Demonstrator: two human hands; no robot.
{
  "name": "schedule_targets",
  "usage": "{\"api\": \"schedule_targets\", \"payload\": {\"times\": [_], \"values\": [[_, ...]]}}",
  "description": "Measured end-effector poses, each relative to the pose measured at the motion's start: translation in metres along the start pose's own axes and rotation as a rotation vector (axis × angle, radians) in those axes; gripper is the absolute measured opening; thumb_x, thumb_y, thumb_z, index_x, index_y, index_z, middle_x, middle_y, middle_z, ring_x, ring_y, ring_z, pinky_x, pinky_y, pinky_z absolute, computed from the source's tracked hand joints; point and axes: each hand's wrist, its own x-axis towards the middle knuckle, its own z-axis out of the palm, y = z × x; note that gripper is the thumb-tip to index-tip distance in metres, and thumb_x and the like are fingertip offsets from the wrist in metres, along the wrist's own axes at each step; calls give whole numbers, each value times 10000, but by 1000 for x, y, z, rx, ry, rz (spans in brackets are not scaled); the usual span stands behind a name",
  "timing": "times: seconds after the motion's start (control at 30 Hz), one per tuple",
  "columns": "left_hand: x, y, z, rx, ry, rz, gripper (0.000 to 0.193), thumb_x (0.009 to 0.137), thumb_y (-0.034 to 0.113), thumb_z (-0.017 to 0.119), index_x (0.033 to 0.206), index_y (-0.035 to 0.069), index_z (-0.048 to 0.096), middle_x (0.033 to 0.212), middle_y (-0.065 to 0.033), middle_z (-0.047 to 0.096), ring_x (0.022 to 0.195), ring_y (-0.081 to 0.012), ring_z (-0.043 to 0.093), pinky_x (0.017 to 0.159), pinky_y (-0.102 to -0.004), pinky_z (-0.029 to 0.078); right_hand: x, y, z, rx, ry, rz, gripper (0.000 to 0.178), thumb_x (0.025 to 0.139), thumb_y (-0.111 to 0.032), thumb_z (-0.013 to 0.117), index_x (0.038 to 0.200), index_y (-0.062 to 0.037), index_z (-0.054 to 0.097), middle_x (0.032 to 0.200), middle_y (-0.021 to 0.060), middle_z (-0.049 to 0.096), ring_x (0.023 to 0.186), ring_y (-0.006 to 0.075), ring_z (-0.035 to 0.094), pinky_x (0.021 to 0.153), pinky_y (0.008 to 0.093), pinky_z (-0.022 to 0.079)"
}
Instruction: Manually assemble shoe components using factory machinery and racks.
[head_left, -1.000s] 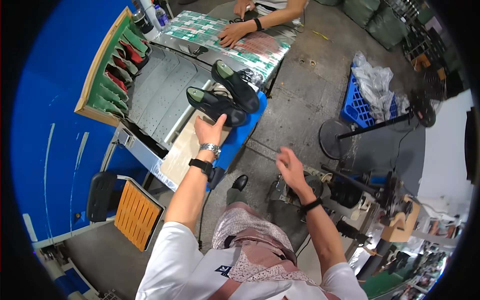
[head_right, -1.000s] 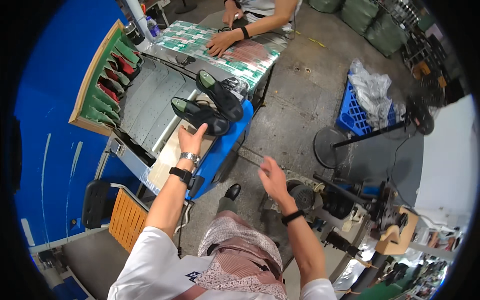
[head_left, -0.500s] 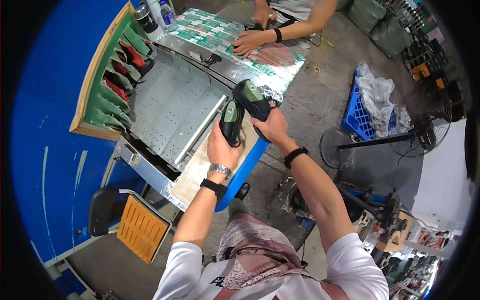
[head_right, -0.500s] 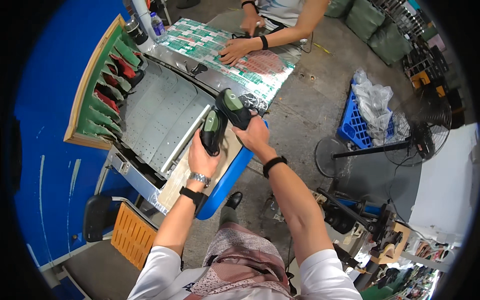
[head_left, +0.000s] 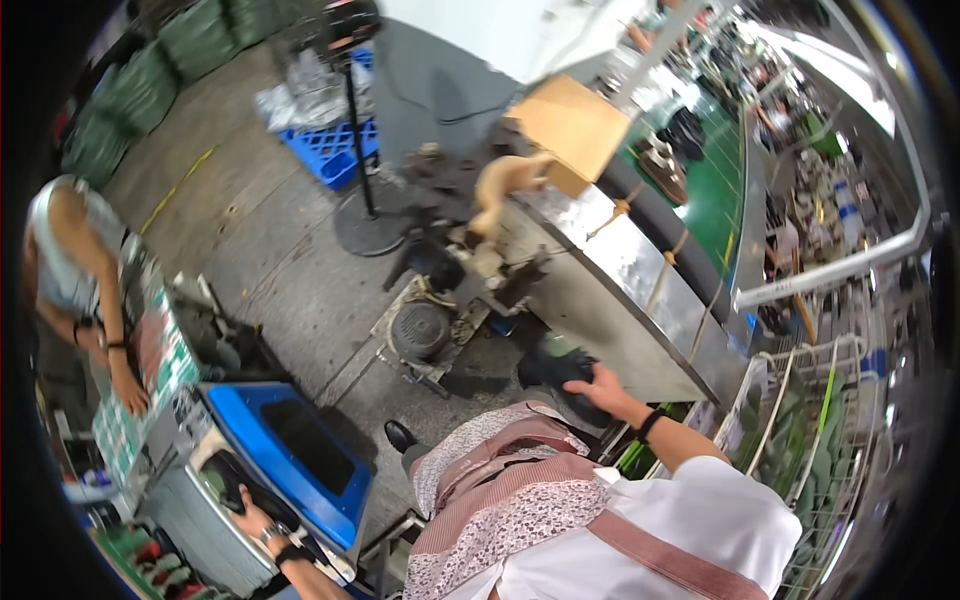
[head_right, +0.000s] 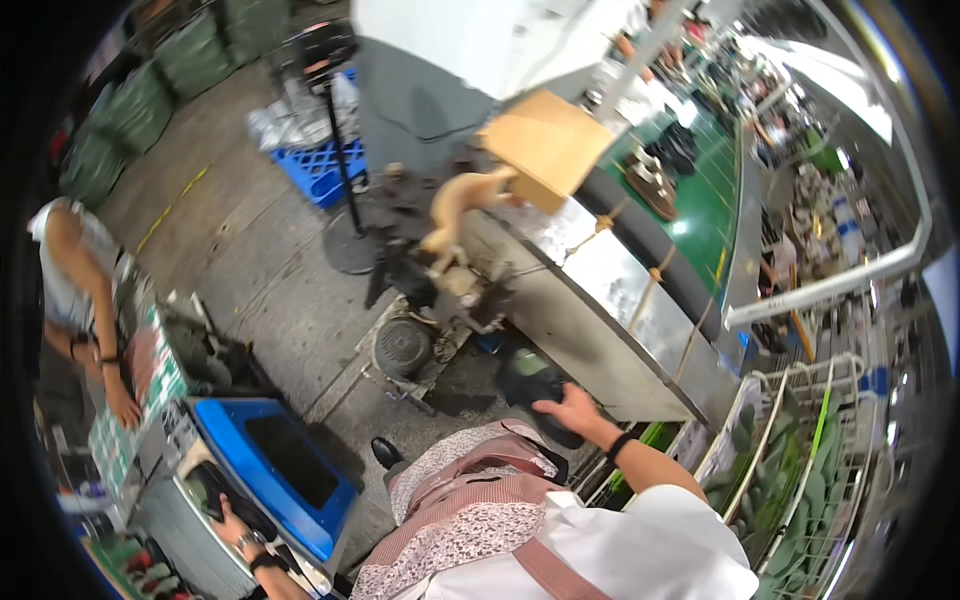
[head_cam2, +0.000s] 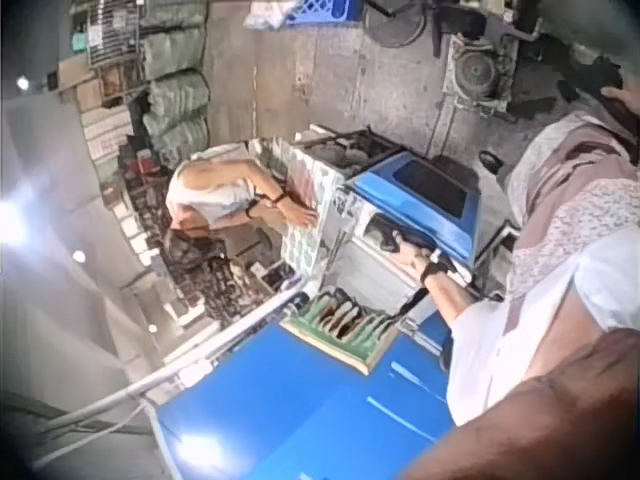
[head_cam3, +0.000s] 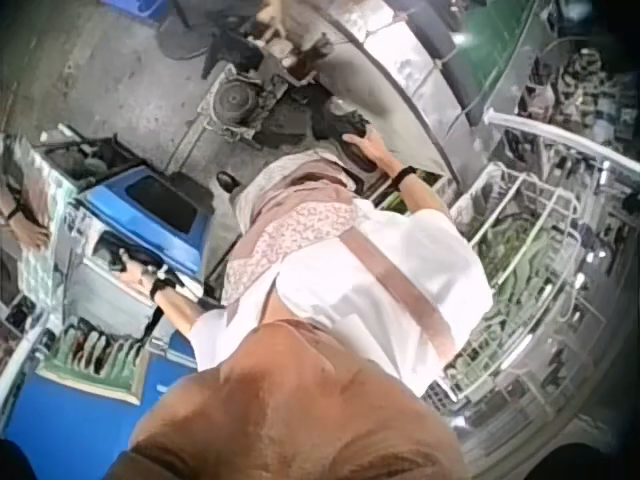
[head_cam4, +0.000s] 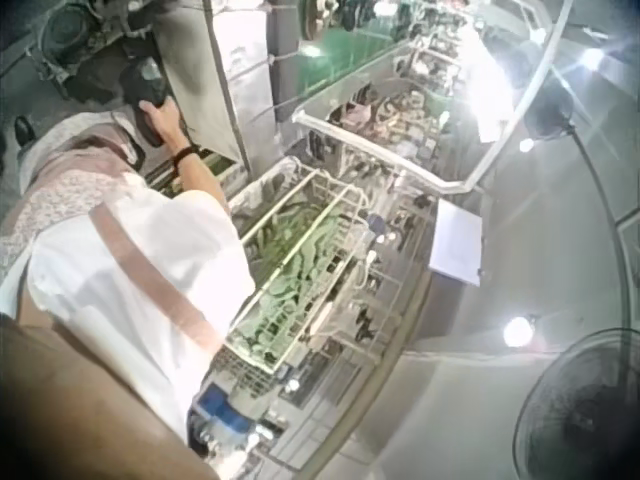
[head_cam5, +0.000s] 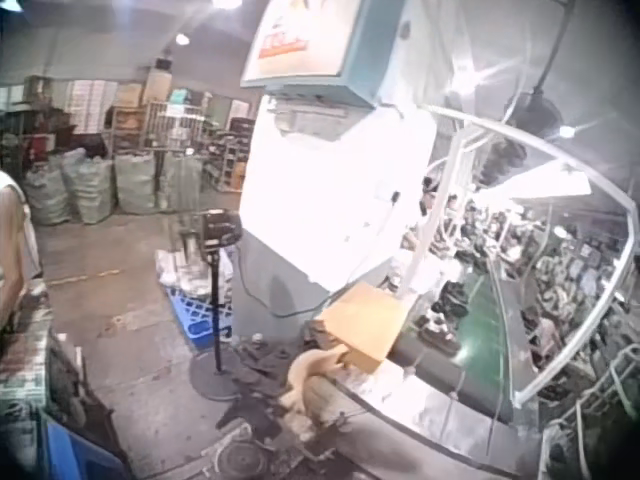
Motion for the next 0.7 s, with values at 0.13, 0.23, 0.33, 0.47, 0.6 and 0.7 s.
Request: {"api": "schedule_targets", "payload": {"times": [0.13, 0.23, 0.33, 0.47, 0.6, 0.7], "values": [[-125, -5, 25, -114, -148, -150, 466, 849, 314, 781, 1075, -89, 720, 1031, -131, 728, 843, -207, 674, 788, -340, 571, 46, 93, -115, 120, 338, -3, 580, 742, -346, 850, 1131, 29, 639, 1065, 209, 710, 988, 307, 678, 899, 409, 507], [-305, 116, 105, -525, -459, -642, 372, 888, 282, 726, 1134, 3, 715, 1085, -72, 714, 941, -202, 667, 898, -325, 527, 113, 133, -171, 121, 487, -49, 621, 747, -393, 840, 1145, 29, 619, 1065, 218, 707, 1000, 323, 675, 879, 414, 505], [-437, 205, 155, -551, -721, -676, 367, 897, 315, 746, 1069, -6, 703, 1038, -71, 714, 885, -202, 676, 823, -333, 543, 173, 166, -219, -45, 448, -11, 618, 740, -320, 821, 1191, 31, 587, 1089, 217, 687, 1038, 354, 654, 917, 435, 495], [-542, 290, 178, -677, -991, -862, 382, 942, 263, 690, 1164, -42, 639, 1061, -140, 712, 891, -254, 709, 790, -375, 586, 175, 112, -226, -271, 864, -405, 687, 775, -159, 772, 1359, 48, 476, 1387, 251, 494, 1305, 392, 456, 1119, 444, 346], [-591, 324, 199, -814, -1237, -942, 477, 960, 334, 657, 1256, -35, 588, 1142, -166, 701, 959, -274, 713, 861, -390, 585, 101, 0, -179, 636, -172, -394, 770, 863, -227, 731, 1470, 44, 344, 1444, 188, 457, 1326, 276, 448, 1130, 412, 334], [-616, 340, 218, -932, -1304, -878, 533, 992, 381, 605, 1313, -42, 559, 1211, -159, 673, 1042, -240, 685, 908, -361, 563, 80, -46, -145, 831, -419, -446, 716, 882, -260, 716, 1437, 41, 379, 1389, 173, 502, 1210, 246, 542, 1039, 363, 426]]}}
